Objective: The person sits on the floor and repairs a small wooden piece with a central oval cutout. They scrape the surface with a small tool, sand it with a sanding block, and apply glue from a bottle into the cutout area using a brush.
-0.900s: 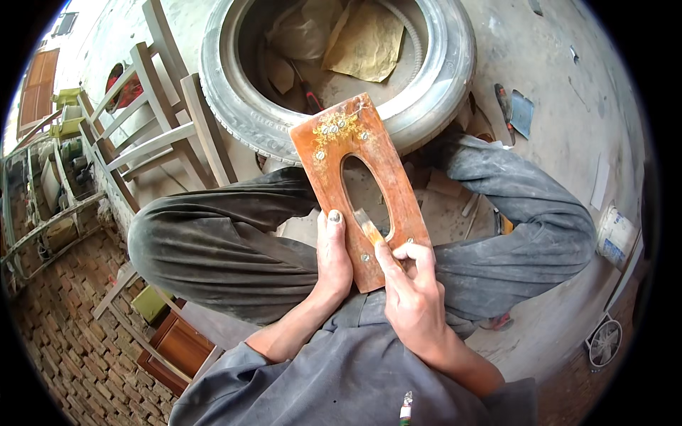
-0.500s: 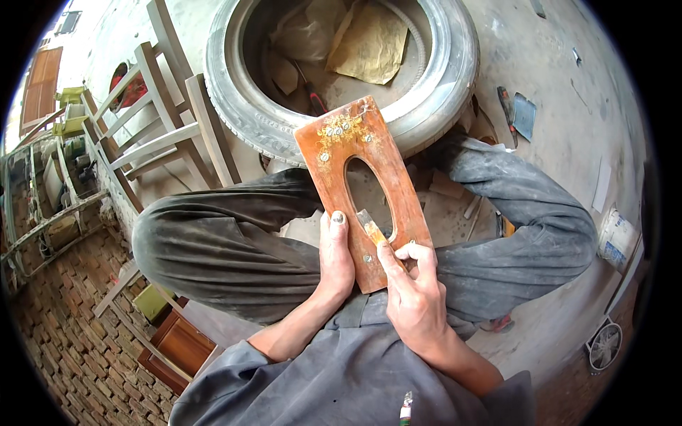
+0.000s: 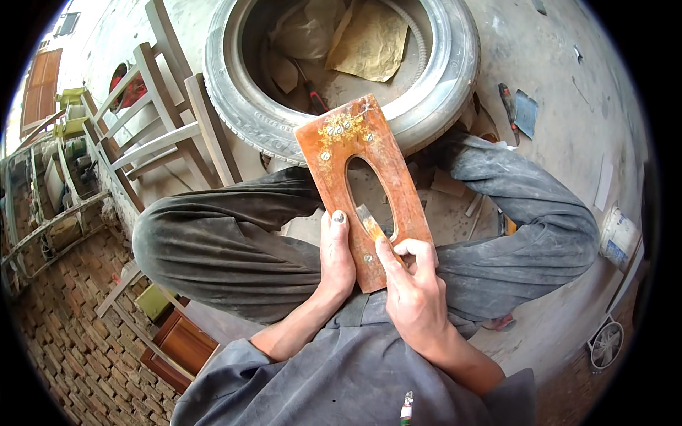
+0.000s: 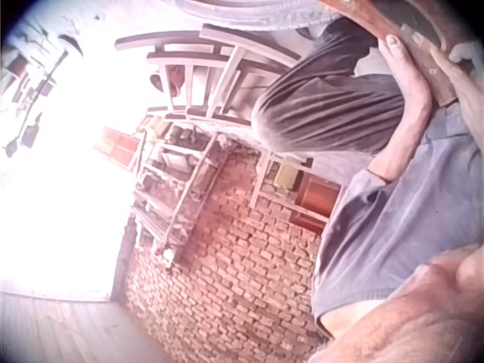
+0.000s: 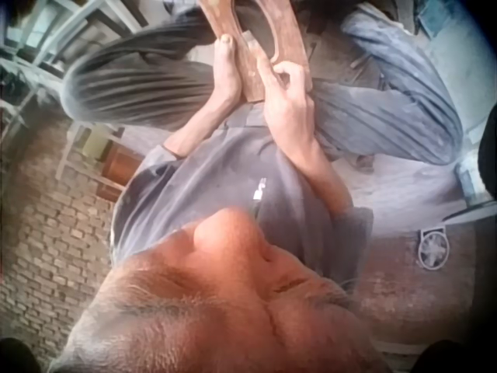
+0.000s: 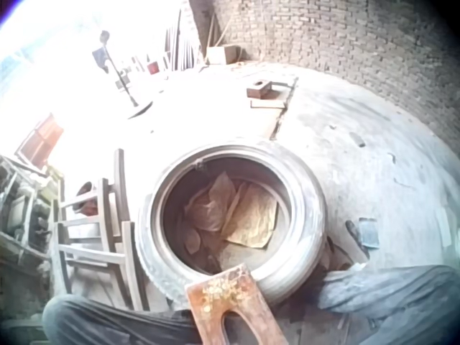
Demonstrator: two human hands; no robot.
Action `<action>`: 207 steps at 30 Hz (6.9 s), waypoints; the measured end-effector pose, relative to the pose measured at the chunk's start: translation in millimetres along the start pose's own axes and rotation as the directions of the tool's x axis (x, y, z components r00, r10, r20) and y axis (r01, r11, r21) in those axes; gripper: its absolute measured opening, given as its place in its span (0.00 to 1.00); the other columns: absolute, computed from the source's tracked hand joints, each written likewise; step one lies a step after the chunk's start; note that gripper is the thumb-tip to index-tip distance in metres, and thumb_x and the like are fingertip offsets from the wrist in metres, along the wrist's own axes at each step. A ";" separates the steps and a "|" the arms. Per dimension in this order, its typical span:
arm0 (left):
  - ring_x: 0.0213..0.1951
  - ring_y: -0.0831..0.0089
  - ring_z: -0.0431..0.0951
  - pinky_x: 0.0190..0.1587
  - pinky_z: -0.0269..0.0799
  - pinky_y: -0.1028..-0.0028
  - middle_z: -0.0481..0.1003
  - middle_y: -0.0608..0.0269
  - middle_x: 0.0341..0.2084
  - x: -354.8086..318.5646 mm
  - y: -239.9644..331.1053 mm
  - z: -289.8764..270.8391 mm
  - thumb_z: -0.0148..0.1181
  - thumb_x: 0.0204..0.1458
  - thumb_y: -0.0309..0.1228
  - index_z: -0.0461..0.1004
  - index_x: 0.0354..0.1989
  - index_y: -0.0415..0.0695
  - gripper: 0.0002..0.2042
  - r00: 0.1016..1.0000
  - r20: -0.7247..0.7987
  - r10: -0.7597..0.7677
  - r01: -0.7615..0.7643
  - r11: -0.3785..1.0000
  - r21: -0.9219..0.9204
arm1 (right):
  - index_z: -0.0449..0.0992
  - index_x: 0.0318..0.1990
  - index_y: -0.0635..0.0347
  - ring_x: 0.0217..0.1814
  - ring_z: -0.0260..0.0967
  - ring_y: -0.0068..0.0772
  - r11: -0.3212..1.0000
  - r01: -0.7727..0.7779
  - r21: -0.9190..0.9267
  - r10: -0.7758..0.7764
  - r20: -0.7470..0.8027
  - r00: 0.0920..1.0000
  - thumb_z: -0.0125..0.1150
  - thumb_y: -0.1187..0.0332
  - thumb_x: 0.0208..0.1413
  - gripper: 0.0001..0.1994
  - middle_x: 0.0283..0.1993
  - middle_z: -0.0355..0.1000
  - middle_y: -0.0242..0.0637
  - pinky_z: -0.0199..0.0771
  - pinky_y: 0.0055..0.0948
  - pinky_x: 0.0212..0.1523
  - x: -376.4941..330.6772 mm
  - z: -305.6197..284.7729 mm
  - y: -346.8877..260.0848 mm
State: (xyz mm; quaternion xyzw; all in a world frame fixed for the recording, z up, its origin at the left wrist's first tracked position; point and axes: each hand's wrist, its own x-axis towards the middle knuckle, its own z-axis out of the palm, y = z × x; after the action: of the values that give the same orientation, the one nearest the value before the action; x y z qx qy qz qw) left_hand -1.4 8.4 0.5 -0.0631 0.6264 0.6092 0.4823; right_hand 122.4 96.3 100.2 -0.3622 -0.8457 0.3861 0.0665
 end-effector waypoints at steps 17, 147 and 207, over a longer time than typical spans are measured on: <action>0.50 0.75 0.74 0.58 0.73 0.70 0.73 0.61 0.50 -5.5 -5.6 -6.3 0.42 0.78 0.50 0.66 0.65 0.41 0.24 0.998 0.008 -0.055 0.055 0.998 -0.014 | 0.78 0.66 0.61 0.44 0.81 0.46 0.989 -0.073 0.127 0.069 0.039 0.997 0.66 0.84 0.58 0.27 0.50 0.68 0.42 0.87 0.42 0.39 -6.3 -10.4 -6.4; 0.56 0.75 0.71 0.63 0.69 0.68 0.71 0.60 0.57 -4.8 -4.9 -1.1 0.42 0.79 0.48 0.62 0.70 0.40 0.25 0.999 -0.018 0.036 -0.035 0.996 0.078 | 0.78 0.68 0.56 0.35 0.83 0.45 0.980 0.052 -0.194 -0.035 0.087 0.996 0.65 0.80 0.56 0.29 0.54 0.70 0.41 0.87 0.42 0.31 -10.9 -16.5 -10.0; 0.51 0.75 0.72 0.58 0.71 0.69 0.73 0.60 0.51 -3.4 -7.2 -7.6 0.39 0.80 0.48 0.67 0.62 0.41 0.22 0.998 0.011 -0.067 0.067 0.997 0.022 | 0.75 0.69 0.61 0.45 0.82 0.46 0.997 0.041 0.060 -0.042 0.028 0.999 0.63 0.85 0.58 0.30 0.54 0.71 0.44 0.88 0.41 0.43 3.1 -7.4 2.7</action>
State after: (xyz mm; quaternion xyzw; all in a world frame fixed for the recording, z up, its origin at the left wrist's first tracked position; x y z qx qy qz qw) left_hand 1.1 -1.4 -3.8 -0.0751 0.6277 0.5860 0.5069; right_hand 124.6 104.0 102.9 -0.3367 -0.8422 0.4149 0.0727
